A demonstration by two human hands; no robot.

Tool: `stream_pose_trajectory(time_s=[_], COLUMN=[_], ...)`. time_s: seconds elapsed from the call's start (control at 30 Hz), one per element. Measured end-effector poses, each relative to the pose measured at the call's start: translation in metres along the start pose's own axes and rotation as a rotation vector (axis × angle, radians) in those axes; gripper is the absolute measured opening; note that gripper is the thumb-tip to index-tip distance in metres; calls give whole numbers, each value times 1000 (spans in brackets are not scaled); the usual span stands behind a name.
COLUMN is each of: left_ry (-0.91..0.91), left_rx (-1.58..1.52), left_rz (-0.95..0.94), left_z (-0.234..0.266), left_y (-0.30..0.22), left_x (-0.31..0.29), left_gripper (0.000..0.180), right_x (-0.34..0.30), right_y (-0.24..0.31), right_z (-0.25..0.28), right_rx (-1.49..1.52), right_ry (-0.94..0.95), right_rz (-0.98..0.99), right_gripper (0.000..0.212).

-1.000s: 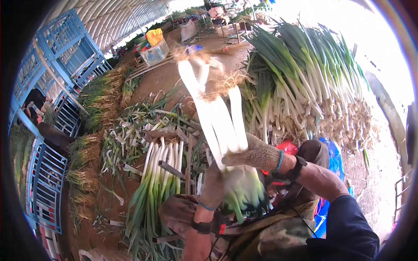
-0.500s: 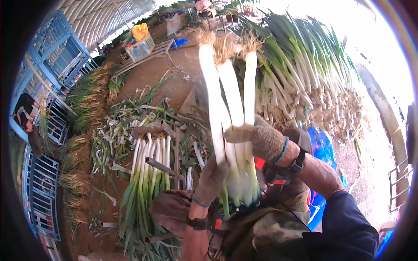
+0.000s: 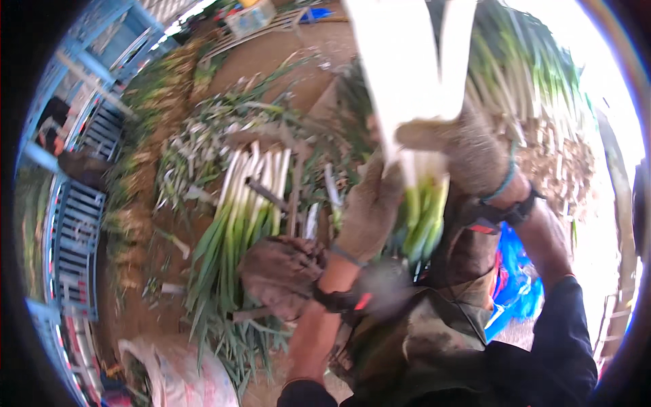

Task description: Trimming and peeling the outer layers of large green onions using a fixed trimming blade.

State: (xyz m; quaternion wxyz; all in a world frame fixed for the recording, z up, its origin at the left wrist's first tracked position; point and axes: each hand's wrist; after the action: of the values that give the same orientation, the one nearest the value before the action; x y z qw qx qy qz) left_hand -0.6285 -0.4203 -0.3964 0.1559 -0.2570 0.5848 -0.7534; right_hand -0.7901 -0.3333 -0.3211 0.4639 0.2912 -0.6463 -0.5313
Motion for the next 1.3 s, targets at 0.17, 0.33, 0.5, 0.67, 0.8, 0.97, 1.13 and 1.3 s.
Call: stream_pose_trajectory(time_s=[0.17, 0.33, 0.5, 0.67, 0.8, 0.97, 1.13, 1.3], left_ry=[-357, -672, -807, -699, -955, -686, -481, -254], left_rx=[430, 327, 600, 878, 1442, 1870, 1748, 1461], left_rz=[-417, -460, -718, -546, -335, -146, 730, 911], left_z=[-41, -37, 10, 71, 131, 265, 331, 343], left_y=[-25, -27, -64, -176, -225, -218, -139, 51], left_x=[-6, 18, 46, 39, 12, -57, -110, -50], left_gripper=[108, 98, 79, 73, 60, 69, 63, 57], right_x=[10, 6, 19, 47, 91, 156, 161, 88], right_y=[24, 45, 80, 72, 38, -48, -162, -327], right_z=[-7, -33, -56, -54, -66, -91, -95, -15], right_rx=[-136, -1036, -1144, -842, -179, 525, 646, -460], right_ry=[-68, -2, -133, -72, 14, 0, -40, 292], right_rz=[107, 787, 900, 701, 254, -280, -658, -598], right_gripper=[20, 28, 26, 25, 26, 27, 29, 31])
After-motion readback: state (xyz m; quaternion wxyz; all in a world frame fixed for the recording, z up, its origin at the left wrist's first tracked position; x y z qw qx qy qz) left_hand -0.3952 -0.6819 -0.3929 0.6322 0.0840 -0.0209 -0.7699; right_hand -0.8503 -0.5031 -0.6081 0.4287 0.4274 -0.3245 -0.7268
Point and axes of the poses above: each hand's wrist, its own x-axis towards the middle knuckle, its own z-axis out of the back of the hand, y = z × x, and after that the axes turned 3 degrees about -x, right-handed
